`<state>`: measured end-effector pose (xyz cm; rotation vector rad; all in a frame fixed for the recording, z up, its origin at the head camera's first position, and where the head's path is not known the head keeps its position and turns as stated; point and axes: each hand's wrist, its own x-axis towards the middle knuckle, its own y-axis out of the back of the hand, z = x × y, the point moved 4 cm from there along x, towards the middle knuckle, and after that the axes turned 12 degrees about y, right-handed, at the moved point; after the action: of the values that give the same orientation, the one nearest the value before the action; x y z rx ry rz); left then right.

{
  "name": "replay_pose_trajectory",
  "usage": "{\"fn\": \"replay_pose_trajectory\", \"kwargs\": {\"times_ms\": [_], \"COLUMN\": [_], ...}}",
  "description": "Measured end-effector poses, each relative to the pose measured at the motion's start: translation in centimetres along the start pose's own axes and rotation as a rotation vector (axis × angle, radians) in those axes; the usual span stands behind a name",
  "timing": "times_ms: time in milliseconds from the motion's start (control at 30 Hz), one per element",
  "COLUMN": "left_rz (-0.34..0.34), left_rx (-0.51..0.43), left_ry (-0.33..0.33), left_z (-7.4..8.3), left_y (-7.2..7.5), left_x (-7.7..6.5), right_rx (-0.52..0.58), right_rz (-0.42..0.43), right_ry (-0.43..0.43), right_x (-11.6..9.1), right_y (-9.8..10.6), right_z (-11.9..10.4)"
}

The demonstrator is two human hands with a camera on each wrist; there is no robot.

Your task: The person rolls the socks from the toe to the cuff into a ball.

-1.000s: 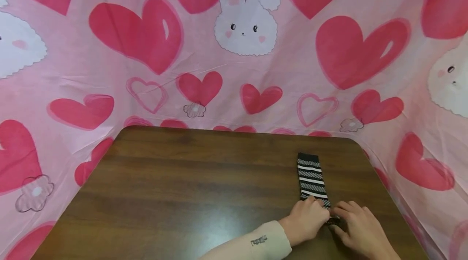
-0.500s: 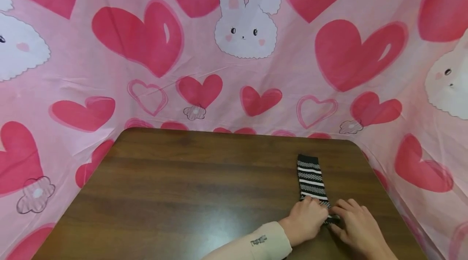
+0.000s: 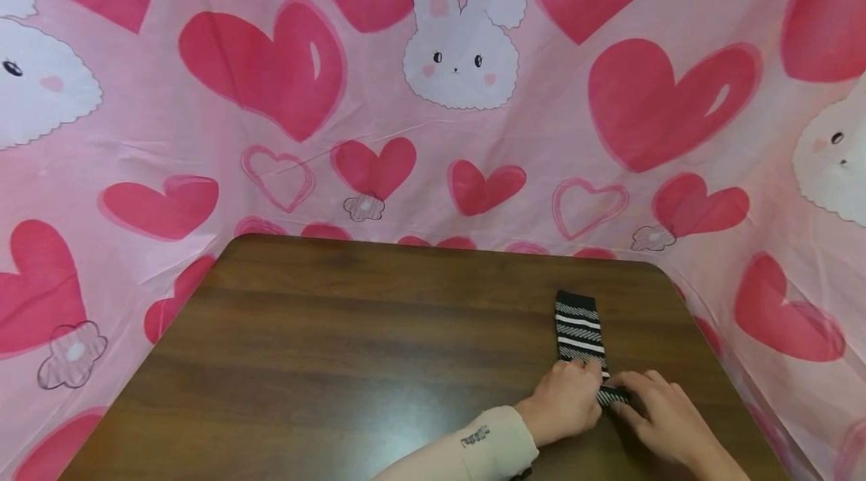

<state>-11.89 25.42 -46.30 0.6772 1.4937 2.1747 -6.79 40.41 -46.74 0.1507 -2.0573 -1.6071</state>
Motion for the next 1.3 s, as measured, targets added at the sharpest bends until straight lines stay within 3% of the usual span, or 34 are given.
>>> {"fn": "replay_pose_trajectory", "kwargs": {"times_ms": [167,367,467,567,700,867,1067,1300], "left_rz": [-0.073,-0.083,-0.052,0.018,0.086,0.019,0.022,0.018], "left_rx": [-0.155,-0.192,-0.1,0.084,0.25,0.28,0.333,0.376], "left_ry": [0.108,0.167,0.114,-0.01,-0.139,-0.164,-0.174,-0.207], "left_z": [-0.6,-0.9,-0.8,-0.5,0.1,0.5,0.7,0.3], "left_y": [-0.3,-0.4,-0.4,-0.3,0.1,0.5,0.3,0.1], "left_x": [0.3,0.2,0.2,0.1,0.0,0.1,0.1,0.6], "right_rx": [0.074,0.117,0.122,0.094,-0.007,-0.14,-0.175,-0.182], "right_rz": [-0.015,-0.043,-0.056,-0.058,0.04,0.141,0.185,0.117], "right_ry": [-0.071,-0.151,-0.178,-0.188,-0.129,0.013,0.092,0.129], "right_x": [-0.1,0.0,0.3,0.4,0.6,1.1,1.1,0.9], "right_y": [-0.4,-1.0,-1.3,-1.5,-1.0,-0.3,0.5,0.4], "right_z": [0.2,0.2,0.3,0.3,0.0,-0.7,-1.1,-1.2]}}
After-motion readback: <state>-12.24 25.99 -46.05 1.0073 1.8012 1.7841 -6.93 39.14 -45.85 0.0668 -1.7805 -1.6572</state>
